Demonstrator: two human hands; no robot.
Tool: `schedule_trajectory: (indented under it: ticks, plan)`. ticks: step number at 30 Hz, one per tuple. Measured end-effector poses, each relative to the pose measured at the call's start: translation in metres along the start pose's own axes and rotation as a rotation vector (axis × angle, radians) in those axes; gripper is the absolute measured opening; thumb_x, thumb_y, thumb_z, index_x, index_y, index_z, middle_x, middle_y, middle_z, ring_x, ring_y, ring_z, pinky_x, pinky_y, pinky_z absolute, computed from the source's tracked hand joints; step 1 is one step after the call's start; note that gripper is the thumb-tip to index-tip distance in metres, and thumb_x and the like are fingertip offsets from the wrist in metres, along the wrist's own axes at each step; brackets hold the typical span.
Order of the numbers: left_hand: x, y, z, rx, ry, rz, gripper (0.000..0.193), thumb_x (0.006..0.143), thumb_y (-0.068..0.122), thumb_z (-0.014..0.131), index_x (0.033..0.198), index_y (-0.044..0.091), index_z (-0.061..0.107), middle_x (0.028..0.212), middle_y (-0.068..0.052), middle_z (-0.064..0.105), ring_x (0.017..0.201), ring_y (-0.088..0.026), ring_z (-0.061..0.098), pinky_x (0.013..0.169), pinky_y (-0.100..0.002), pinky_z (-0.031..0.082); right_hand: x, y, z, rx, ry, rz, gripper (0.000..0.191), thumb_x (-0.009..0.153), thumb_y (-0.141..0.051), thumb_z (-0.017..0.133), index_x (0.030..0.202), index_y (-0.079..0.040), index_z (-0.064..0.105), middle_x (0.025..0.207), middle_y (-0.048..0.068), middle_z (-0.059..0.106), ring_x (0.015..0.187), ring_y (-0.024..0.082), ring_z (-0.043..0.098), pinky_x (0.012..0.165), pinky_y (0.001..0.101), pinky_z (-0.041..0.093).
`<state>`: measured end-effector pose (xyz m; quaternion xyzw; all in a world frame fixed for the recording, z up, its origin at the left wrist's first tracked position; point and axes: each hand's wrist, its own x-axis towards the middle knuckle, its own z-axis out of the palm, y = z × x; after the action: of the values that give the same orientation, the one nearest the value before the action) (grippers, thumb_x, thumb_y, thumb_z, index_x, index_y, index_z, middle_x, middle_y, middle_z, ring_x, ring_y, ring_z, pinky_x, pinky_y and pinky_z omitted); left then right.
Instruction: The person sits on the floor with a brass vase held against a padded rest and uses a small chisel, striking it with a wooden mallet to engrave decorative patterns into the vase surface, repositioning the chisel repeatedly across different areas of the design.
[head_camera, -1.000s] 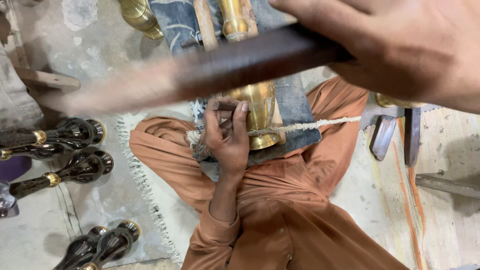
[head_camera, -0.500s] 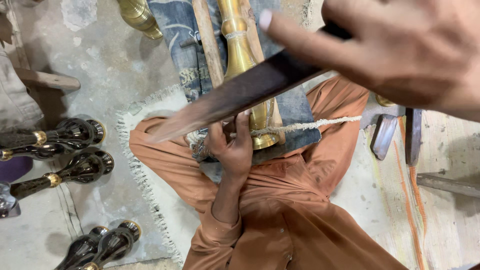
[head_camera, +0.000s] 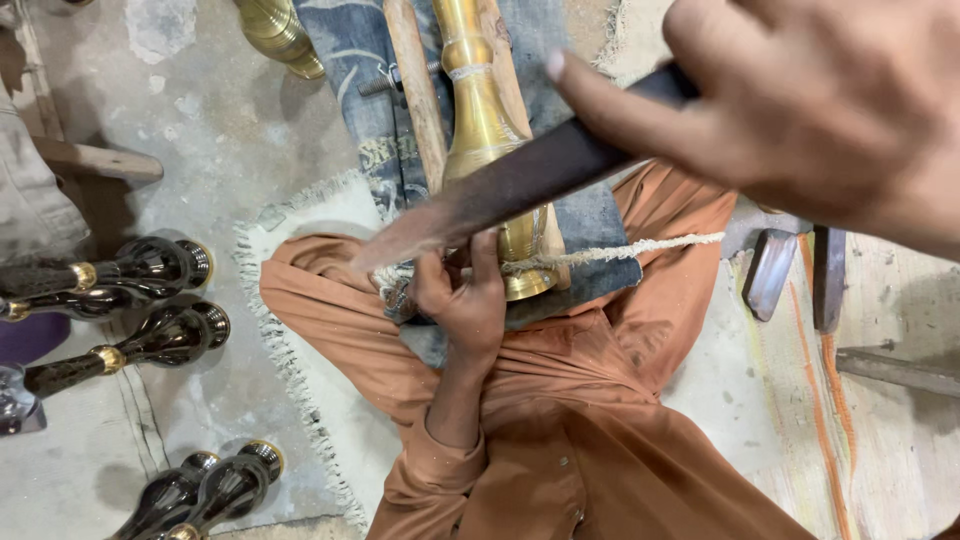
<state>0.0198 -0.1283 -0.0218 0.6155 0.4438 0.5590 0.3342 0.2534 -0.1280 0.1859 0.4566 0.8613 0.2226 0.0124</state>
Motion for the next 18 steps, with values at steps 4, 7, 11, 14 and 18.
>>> schedule_trajectory:
  ticks: [4,7,11,14,18]
  plan:
    - [-0.006,-0.002,0.0,-0.096,-0.002,-0.014,0.02,0.105,0.01,0.072,0.113,-0.005,0.062,0.095,-0.007,0.074,0.075,-0.008,0.068,0.06,-0.022,0.052,-0.002,0.002,-0.002,0.026,0.019,-0.02,0.043,0.101,-0.012,0.07,0.144,-0.008,0.066,0.087,0.003,0.063,0.071,0.016,0.062,0.06,0.0287,0.048]
    - [-0.009,-0.007,0.0,-0.066,0.0,0.012,0.015,0.106,0.01,0.072,0.109,-0.001,0.063,0.094,-0.005,0.074,0.073,-0.008,0.07,0.061,-0.022,0.056,-0.001,0.004,-0.005,-0.097,0.028,-0.106,0.05,0.094,-0.017,0.073,0.143,-0.011,0.068,0.081,0.0,0.06,0.068,0.015,0.06,0.06,0.0272,0.049]
    - [-0.013,-0.015,-0.002,-0.014,0.009,0.087,0.015,0.1,0.008,0.072,0.106,-0.004,0.065,0.087,-0.007,0.073,0.062,-0.006,0.062,0.054,-0.022,0.045,0.003,0.001,-0.012,-0.261,0.009,-0.173,0.058,0.084,-0.025,0.079,0.141,-0.018,0.07,0.074,-0.002,0.059,0.064,0.013,0.06,0.057,0.0259,0.05]
    - [-0.021,-0.018,-0.002,0.005,0.014,0.093,0.011,0.105,0.006,0.07,0.107,-0.003,0.066,0.089,-0.01,0.072,0.07,-0.01,0.063,0.06,-0.024,0.049,0.005,-0.001,-0.014,-0.031,0.004,-0.055,0.054,0.087,-0.028,0.079,0.139,-0.016,0.069,0.077,0.0,0.061,0.068,0.015,0.06,0.057,0.0288,0.048]
    - [-0.022,-0.029,-0.001,-0.056,-0.001,0.109,0.011,0.101,0.007,0.073,0.103,-0.001,0.065,0.086,-0.004,0.073,0.066,-0.006,0.066,0.058,-0.023,0.051,0.003,0.0,-0.01,-0.264,0.105,-0.133,0.05,0.085,-0.026,0.078,0.134,-0.02,0.072,0.074,-0.005,0.06,0.061,0.01,0.057,0.055,0.0239,0.047]
